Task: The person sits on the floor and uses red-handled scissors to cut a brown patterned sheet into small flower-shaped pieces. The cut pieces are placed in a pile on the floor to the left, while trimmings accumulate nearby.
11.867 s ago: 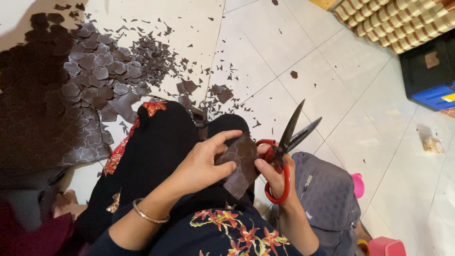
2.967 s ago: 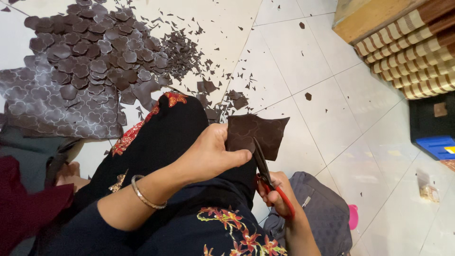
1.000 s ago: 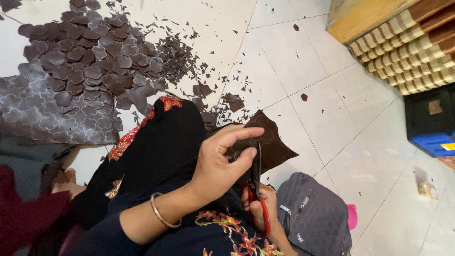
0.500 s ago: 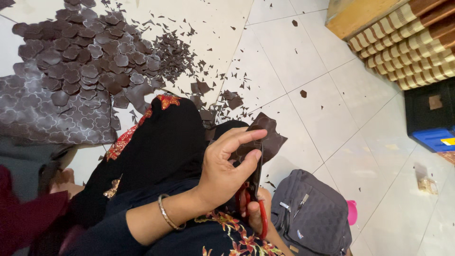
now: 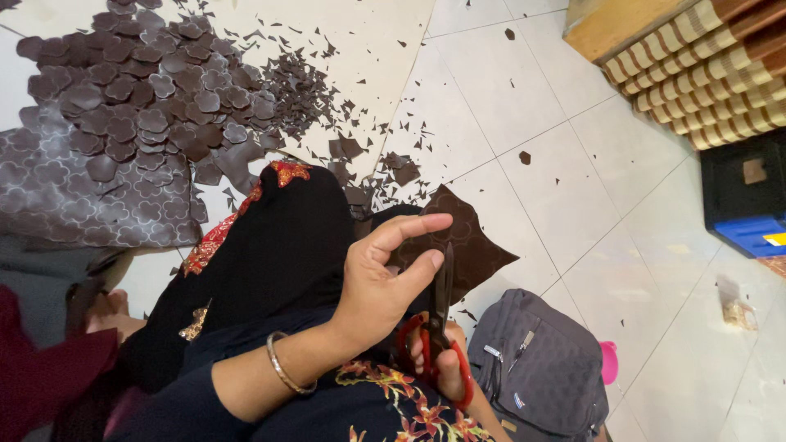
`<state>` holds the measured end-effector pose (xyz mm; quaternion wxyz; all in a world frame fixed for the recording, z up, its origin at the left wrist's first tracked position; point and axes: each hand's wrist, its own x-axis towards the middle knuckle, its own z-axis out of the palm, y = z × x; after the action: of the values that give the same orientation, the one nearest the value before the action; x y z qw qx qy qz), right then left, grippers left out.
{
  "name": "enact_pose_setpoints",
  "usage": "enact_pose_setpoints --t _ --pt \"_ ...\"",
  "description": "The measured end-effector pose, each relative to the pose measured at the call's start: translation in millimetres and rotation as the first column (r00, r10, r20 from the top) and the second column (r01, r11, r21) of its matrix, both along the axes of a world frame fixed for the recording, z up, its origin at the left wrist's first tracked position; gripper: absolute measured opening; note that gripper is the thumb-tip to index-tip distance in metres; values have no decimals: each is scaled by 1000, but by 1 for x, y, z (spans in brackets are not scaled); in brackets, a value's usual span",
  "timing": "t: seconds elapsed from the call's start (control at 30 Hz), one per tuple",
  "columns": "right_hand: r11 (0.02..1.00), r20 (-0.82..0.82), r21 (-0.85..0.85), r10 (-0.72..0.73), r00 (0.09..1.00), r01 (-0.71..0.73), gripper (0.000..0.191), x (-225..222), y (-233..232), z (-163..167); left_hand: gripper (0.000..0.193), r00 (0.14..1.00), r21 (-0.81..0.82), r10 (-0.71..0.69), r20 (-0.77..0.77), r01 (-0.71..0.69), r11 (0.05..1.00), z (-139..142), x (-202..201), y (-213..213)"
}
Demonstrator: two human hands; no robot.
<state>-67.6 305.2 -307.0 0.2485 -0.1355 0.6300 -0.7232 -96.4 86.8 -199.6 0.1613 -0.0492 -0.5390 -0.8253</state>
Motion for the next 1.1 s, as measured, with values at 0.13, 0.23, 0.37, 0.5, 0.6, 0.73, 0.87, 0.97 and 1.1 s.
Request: enact_pose_setpoints --t 0.13,0.23,0.37,0.5,0.6,0.73,0.87,0.97,1.1 --pt "1000 -23 1 -26 999 26 81 -1 0 -2 33 1000 32 -27 3 27 999 1 0 0" --pt "998 -43 -37 -54 998 52 79 2 -3 -2 34 989 161 -118 89 103 982 2 0 1" --pt "996 -71 -65 -72 995 68 77 4 -6 -2 35 988 100 -106 113 94 990 2 1 0" --pt "994 -56 -93 -70 996 65 76 5 -4 -7 34 996 88 -91 19 89 992 0 2 0" --pt "991 -40 -125 -61 997 55 75 8 -3 -12 34 997 82 -80 21 78 994 0 1 1" --pt "981 14 -169 -96 995 97 75 6 -3 -8 33 999 47 -35 7 35 998 2 -1 -6" --pt "1000 -73 -9 -20 997 20 81 -7 3 17 33 999 -19 -8 -36 8 1000 7 -6 -19" --pt "983 -165 182 4 986 26 86 -10 14 45 32 998 -105 -55 -32 52 993 11 -10 -33" --pt "918 -103 388 139 985 -89 91 -19 27 78 37 970 -78 -175 172 190 979 19 -10 -42"
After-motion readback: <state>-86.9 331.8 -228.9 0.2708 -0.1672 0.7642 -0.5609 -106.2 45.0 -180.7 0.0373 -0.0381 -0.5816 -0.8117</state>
